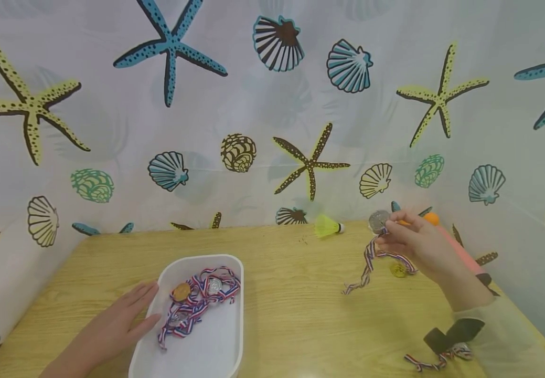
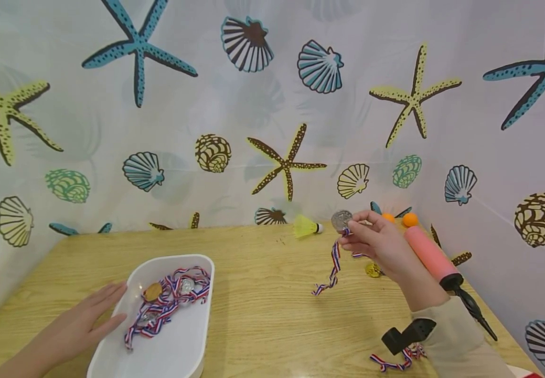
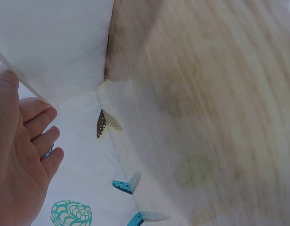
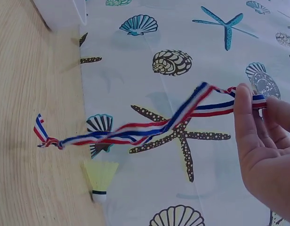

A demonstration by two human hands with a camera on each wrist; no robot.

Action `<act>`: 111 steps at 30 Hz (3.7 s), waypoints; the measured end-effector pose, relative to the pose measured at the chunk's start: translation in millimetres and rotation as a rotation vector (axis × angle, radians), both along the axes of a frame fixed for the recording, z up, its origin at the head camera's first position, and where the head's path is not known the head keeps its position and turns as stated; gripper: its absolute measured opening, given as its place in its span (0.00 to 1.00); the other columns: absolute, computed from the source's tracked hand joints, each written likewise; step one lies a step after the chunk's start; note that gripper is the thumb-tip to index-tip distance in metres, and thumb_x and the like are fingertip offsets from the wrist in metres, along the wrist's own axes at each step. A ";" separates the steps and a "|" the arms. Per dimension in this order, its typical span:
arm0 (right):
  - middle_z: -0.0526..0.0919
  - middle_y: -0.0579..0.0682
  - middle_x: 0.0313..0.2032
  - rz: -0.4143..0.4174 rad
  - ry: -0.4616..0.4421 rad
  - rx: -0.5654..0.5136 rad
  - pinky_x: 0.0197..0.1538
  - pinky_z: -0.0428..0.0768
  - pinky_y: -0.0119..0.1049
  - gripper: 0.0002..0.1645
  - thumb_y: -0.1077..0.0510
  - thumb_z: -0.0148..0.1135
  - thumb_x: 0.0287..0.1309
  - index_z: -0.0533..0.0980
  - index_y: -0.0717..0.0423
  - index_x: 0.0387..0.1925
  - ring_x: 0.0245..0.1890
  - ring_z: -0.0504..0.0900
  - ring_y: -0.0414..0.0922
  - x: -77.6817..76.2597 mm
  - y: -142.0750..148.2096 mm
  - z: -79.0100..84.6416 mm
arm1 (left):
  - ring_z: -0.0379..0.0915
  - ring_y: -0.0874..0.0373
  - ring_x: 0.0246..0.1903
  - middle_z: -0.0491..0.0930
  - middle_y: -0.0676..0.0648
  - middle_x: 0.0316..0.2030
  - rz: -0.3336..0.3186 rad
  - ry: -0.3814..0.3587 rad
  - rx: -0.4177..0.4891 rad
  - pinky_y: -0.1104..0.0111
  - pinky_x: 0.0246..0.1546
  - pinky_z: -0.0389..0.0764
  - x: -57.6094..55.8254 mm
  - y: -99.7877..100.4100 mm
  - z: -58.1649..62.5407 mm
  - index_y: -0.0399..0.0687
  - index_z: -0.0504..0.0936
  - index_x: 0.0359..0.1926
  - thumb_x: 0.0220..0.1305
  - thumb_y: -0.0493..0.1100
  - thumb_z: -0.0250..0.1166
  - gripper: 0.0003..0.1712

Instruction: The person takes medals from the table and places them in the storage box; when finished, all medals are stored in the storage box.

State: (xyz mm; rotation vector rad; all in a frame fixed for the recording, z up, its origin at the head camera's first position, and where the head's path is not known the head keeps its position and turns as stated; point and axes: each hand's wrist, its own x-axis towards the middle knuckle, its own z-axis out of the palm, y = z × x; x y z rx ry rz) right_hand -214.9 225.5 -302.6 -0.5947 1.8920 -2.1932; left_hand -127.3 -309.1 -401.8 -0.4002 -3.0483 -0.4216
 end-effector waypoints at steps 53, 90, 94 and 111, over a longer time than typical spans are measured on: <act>0.76 0.48 0.38 0.119 0.024 -0.032 0.41 0.75 0.28 0.14 0.74 0.52 0.56 0.74 0.59 0.41 0.36 0.75 0.40 9.2 -137.5 28.9 | 0.53 0.34 0.61 0.60 0.32 0.63 0.010 -0.012 0.010 0.42 0.55 0.59 -0.5 -0.5 -0.4 0.33 0.63 0.64 0.62 0.62 0.53 0.42; 0.79 0.48 0.34 0.438 0.140 0.448 0.41 0.78 0.30 0.12 0.72 0.58 0.53 0.77 0.66 0.41 0.35 0.76 0.39 -2.0 -256.7 -39.5 | 0.53 0.34 0.61 0.59 0.32 0.63 0.017 0.002 0.003 0.42 0.55 0.60 2.5 1.1 1.9 0.34 0.63 0.64 0.63 0.62 0.54 0.41; 0.78 0.45 0.31 0.521 0.191 0.549 0.39 0.78 0.28 0.11 0.71 0.59 0.53 0.77 0.62 0.39 0.33 0.75 0.37 -1.1 -265.3 -43.2 | 0.54 0.34 0.61 0.60 0.32 0.63 0.021 0.004 0.005 0.41 0.54 0.60 2.6 0.5 0.5 0.34 0.62 0.64 0.62 0.62 0.54 0.42; 0.75 0.41 0.25 0.694 0.509 1.064 0.29 0.72 0.21 0.10 0.72 0.61 0.49 0.77 0.56 0.31 0.25 0.72 0.34 -0.4 -308.1 -73.0 | 0.56 0.35 0.60 0.62 0.33 0.62 -0.011 0.064 0.006 0.43 0.55 0.61 2.6 0.1 -0.6 0.33 0.65 0.63 0.63 0.57 0.57 0.38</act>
